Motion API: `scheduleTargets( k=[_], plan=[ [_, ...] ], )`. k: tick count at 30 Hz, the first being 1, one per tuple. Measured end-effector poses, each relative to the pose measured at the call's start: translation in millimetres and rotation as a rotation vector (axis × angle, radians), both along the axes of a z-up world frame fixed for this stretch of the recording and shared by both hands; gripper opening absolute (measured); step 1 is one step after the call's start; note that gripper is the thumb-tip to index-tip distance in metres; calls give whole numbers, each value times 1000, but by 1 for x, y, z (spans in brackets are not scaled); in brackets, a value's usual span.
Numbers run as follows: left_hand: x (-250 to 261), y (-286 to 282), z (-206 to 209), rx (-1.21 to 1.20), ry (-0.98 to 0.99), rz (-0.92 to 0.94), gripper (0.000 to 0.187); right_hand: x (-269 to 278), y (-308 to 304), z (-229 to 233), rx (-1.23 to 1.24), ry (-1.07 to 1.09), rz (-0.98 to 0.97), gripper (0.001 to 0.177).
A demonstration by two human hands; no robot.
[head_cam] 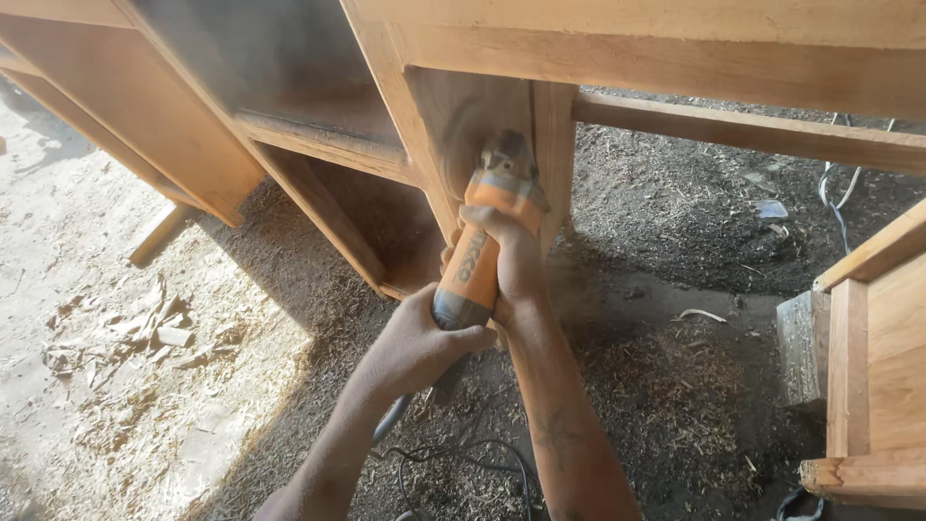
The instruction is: The person uses an electric sander to smooth the vertical edge of a wooden furniture frame. They move the sander up and down along the edge, generating wood dust and gradually refining the surface.
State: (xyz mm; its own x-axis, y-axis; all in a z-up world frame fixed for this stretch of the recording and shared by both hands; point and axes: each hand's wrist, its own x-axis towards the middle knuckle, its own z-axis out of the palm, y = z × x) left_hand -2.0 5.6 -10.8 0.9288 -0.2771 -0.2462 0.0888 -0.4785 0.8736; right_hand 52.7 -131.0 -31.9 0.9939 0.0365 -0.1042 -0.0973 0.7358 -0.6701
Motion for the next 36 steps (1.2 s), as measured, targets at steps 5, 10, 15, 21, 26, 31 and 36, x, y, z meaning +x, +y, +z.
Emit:
scheduleTargets(
  k=[5,10,15,21,26,31,36],
  plan=[
    [-11,1,-16,21,87,49,48,-10,7,-23,29,130,12,32],
    [-14,-2,-14,34,89,34,44,-9,4,-25,84,123,9,33],
    [-8,-3,2,-55,7,38,48,-5,0,-8,0,21,-42,32],
    [2,-12,-11,35,127,47,51,11,-8,-35,74,61,-33,31],
    [4,-20,-26,102,92,-3,52,10,-15,-60,136,191,27,32],
    [5,-13,-23,65,87,25,58,11,-12,-50,45,187,-21,33],
    [7,-10,-26,93,96,35,57,12,-10,-55,28,181,-55,33]
  ],
)
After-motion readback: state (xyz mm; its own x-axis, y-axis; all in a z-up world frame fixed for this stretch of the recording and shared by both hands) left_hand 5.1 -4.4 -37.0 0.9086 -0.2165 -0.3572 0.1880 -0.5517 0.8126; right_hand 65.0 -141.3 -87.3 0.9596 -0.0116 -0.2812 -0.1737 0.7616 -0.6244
